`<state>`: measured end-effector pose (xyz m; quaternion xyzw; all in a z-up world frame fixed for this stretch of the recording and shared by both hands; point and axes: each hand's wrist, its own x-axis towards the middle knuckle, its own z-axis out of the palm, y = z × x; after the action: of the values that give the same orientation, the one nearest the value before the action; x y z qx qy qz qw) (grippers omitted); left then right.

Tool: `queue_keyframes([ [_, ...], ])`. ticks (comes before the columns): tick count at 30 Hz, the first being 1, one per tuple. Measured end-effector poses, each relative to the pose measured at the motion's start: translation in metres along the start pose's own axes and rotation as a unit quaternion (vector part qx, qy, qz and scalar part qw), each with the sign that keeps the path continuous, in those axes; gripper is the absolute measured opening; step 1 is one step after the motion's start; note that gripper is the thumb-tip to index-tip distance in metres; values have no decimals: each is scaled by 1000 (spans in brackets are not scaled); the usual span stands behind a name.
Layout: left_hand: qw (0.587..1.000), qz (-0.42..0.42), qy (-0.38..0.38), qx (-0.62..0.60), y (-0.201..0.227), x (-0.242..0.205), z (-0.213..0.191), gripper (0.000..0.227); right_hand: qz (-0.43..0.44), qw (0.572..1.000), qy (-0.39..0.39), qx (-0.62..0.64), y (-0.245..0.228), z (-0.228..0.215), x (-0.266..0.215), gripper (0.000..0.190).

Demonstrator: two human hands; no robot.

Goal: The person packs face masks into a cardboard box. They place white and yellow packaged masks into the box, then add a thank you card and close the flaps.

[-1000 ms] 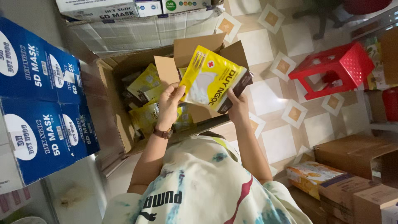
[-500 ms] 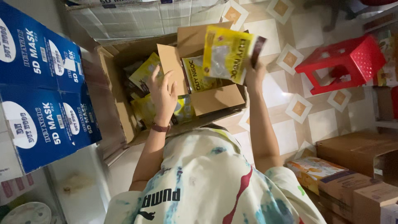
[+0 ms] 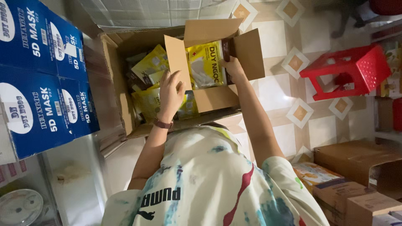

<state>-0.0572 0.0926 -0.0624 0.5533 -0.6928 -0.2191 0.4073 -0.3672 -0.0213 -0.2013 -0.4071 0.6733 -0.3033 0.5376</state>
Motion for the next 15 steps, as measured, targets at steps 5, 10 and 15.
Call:
queue_keyframes([
  [5, 1000, 2, 5, -21, -5, 0, 0, 38, -94, 975, 79, -186, -6, 4, -9, 56],
  [10, 999, -32, -13, -23, -9, 0, 4, 35, -200, 926, 114, -301, -36, 9, -63, 48],
  [15, 981, -65, 38, -178, -10, 1, 11, 49, -187, 933, 76, -298, -66, 31, -134, 25],
])
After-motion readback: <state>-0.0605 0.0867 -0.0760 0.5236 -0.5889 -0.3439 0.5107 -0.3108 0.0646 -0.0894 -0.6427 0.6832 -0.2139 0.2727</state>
